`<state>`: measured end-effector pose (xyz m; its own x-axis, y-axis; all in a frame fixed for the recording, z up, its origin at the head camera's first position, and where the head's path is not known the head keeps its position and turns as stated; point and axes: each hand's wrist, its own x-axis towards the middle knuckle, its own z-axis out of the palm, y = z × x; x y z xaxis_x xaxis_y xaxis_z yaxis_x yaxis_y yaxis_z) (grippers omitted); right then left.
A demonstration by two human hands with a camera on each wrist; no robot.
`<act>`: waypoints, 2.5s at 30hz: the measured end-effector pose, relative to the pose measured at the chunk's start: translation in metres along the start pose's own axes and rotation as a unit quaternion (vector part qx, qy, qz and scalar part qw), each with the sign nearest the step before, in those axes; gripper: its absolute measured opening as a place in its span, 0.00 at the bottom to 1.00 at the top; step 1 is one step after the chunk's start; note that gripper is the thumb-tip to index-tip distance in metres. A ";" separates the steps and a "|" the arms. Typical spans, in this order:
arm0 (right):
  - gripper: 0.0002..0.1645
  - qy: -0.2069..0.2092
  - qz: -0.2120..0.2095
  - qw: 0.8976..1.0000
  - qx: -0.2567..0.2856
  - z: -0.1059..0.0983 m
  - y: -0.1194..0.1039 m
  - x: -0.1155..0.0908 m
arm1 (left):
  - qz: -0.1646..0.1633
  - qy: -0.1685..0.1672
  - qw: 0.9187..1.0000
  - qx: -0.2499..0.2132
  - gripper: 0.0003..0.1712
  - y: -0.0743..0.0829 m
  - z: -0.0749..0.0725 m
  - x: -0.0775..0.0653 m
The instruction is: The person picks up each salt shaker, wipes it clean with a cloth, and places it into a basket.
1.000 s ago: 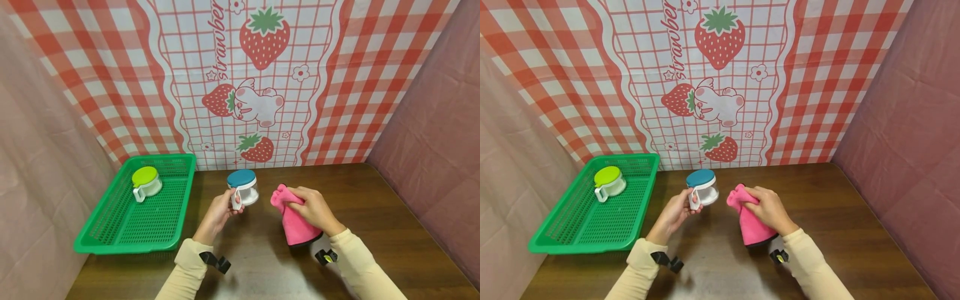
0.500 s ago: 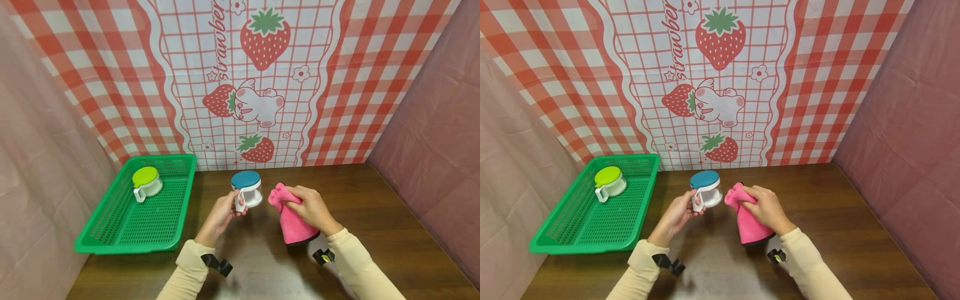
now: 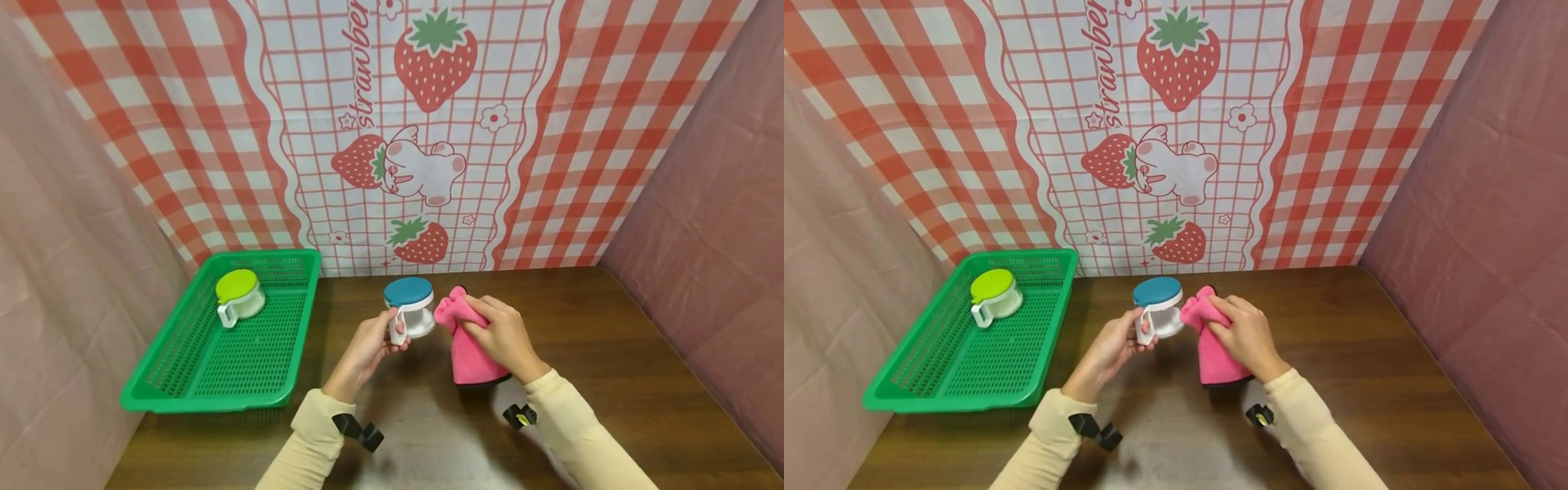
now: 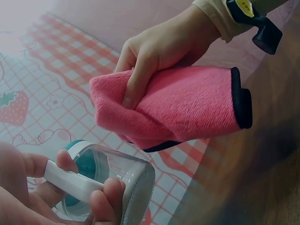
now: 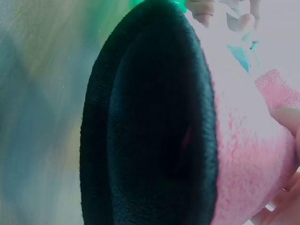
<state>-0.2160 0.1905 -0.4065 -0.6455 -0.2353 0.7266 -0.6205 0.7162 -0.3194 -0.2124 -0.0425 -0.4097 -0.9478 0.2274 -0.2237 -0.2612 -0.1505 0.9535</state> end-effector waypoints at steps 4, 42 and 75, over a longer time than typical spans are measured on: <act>0.23 0.015 -0.012 1.000 -0.014 0.004 -0.001 0.001 | -0.002 -0.006 1.000 0.006 0.21 0.001 0.002 0.000; 0.24 0.062 -0.075 0.992 -0.078 0.032 -0.029 -0.008 | 0.030 0.007 0.997 0.074 0.23 0.002 0.017 -0.007; 0.20 0.034 -0.055 0.995 -0.080 0.037 -0.015 -0.018 | 0.022 0.011 0.999 0.020 0.24 0.008 0.005 -0.003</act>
<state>-0.2119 0.1598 -0.4375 -0.5431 -0.2761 0.7930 -0.6027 0.7857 -0.1393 -0.2109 -0.0399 -0.4000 -0.9622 0.1996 -0.1851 -0.2117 -0.1214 0.9698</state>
